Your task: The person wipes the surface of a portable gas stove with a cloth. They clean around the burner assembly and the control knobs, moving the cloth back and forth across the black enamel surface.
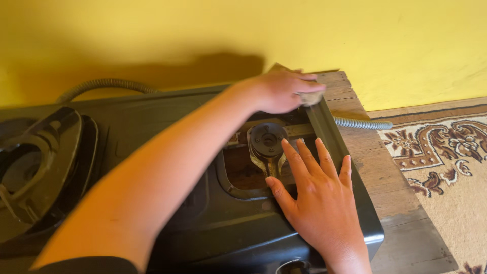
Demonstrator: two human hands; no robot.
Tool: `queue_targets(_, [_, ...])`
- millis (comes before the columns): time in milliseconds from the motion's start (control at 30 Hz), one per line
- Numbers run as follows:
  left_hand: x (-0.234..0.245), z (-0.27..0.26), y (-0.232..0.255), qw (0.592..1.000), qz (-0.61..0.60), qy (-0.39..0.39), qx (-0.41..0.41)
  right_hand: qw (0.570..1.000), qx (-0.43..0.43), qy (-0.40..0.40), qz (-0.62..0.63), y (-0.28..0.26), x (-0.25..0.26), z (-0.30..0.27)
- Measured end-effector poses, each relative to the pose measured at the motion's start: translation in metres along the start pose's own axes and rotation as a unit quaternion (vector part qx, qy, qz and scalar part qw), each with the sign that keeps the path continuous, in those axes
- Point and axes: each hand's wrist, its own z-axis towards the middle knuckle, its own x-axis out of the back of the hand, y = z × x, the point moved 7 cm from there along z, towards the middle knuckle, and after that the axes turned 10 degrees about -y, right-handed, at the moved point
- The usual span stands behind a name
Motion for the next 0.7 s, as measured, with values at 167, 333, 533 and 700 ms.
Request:
queue_targets(167, [0.000,-0.108,-0.077,0.991,-0.117,0.046,0.048,1.000,0.017,0.004,0.002,-0.002,0.002,0.001])
queue_targets(333, [-0.008,-0.178,-0.092,0.984,-0.101,0.107,0.099,1.000,0.024,0.004,0.011,-0.001,0.001,0.000])
queue_targets(533, [-0.027,-0.239,-0.046,0.984,-0.085,0.094,0.123,0.999,0.013,0.020,0.024,0.000,-0.001,-0.004])
queue_targets(700, [-0.039,-0.266,-0.015,0.988,-0.104,0.063,0.091,0.998,0.007,0.037,0.045,0.000,0.003,-0.008])
